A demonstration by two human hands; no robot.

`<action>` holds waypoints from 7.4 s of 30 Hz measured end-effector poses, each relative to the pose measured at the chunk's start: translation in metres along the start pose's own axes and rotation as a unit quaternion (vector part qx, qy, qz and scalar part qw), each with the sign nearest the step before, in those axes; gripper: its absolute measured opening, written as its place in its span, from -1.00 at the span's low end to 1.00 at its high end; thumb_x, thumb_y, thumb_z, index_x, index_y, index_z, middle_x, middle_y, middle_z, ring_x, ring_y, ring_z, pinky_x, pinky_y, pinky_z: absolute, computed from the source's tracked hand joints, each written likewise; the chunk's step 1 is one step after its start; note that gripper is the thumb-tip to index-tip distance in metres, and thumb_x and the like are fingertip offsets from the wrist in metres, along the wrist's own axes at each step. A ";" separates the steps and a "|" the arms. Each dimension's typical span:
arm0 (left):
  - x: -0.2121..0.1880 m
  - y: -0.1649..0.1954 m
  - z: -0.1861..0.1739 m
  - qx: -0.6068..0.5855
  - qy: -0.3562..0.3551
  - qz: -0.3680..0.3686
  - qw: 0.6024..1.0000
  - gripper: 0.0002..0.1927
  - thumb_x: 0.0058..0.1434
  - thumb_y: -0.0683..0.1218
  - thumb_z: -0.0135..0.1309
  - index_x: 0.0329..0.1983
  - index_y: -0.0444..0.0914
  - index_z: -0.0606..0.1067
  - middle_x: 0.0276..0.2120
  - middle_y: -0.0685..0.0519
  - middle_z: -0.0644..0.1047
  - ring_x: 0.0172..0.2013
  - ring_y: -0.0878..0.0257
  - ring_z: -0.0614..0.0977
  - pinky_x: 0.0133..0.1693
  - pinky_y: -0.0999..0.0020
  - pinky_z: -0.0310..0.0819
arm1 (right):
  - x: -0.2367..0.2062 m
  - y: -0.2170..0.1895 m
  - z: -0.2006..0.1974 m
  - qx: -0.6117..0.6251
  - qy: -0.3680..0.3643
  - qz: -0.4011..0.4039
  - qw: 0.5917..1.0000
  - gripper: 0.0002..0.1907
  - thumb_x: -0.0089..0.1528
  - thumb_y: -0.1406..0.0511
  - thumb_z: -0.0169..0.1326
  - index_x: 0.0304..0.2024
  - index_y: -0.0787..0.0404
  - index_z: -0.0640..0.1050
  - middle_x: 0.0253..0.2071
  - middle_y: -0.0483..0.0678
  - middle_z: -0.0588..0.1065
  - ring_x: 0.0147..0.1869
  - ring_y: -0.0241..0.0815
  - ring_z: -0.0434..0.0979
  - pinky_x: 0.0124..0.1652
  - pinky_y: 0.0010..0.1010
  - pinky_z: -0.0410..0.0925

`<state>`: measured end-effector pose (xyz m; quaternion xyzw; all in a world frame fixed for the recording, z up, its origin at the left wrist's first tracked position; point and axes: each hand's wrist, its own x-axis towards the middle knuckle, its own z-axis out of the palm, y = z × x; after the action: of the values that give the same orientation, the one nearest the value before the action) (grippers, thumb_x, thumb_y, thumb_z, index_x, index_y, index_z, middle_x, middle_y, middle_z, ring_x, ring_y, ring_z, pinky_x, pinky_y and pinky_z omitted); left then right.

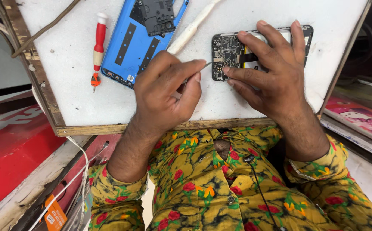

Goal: The person works on a disassembled smartphone, using a white plastic spudger to lift and adjust ribbon cables and connectors on the motherboard. The person repeatedly repositions the phone and uses the spudger to probe and clean small areas of the circuit board.

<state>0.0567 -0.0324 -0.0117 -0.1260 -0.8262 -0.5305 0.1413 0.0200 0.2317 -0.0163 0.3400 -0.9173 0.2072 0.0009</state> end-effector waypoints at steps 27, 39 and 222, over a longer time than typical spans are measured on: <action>-0.044 0.009 -0.054 0.102 0.159 -0.103 0.976 -0.82 0.32 -0.29 0.28 -0.02 -0.30 0.62 -0.25 0.00 0.56 -0.41 0.36 0.52 -0.39 0.48 0.38 | 0.040 -0.018 -0.067 0.076 0.012 0.093 0.993 -0.67 0.18 0.28 0.40 -0.10 0.26 0.58 -0.19 -0.03 0.57 -0.15 -0.09 0.57 -0.16 -0.29 0.43; -0.040 0.030 -0.030 0.064 0.087 -0.119 0.987 -0.78 0.32 -0.27 0.20 0.03 -0.33 0.59 -0.24 -0.05 0.56 -0.29 0.22 0.61 -0.25 0.37 0.50 | 0.014 0.001 -0.014 0.734 0.143 0.308 0.589 -0.69 0.39 0.46 -0.07 0.19 0.30 0.32 0.03 0.07 0.53 0.04 -0.14 0.64 0.04 -0.18 0.57; 0.018 0.019 0.045 0.206 -0.122 0.055 0.969 -0.69 0.23 -0.27 0.27 0.03 -0.28 0.54 -0.20 0.05 0.48 -0.28 0.17 0.60 -0.35 0.27 0.49 | 0.010 0.009 -0.018 0.059 0.041 0.057 0.996 -0.60 0.24 0.21 0.41 0.13 -0.01 0.69 0.36 -0.12 0.45 0.46 0.08 0.22 0.26 -0.06 0.09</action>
<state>0.0422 0.0174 -0.0070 -0.2035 -0.9205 -0.3209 0.0913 0.0039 0.2380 -0.0022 0.2779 -0.9207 0.2740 0.0064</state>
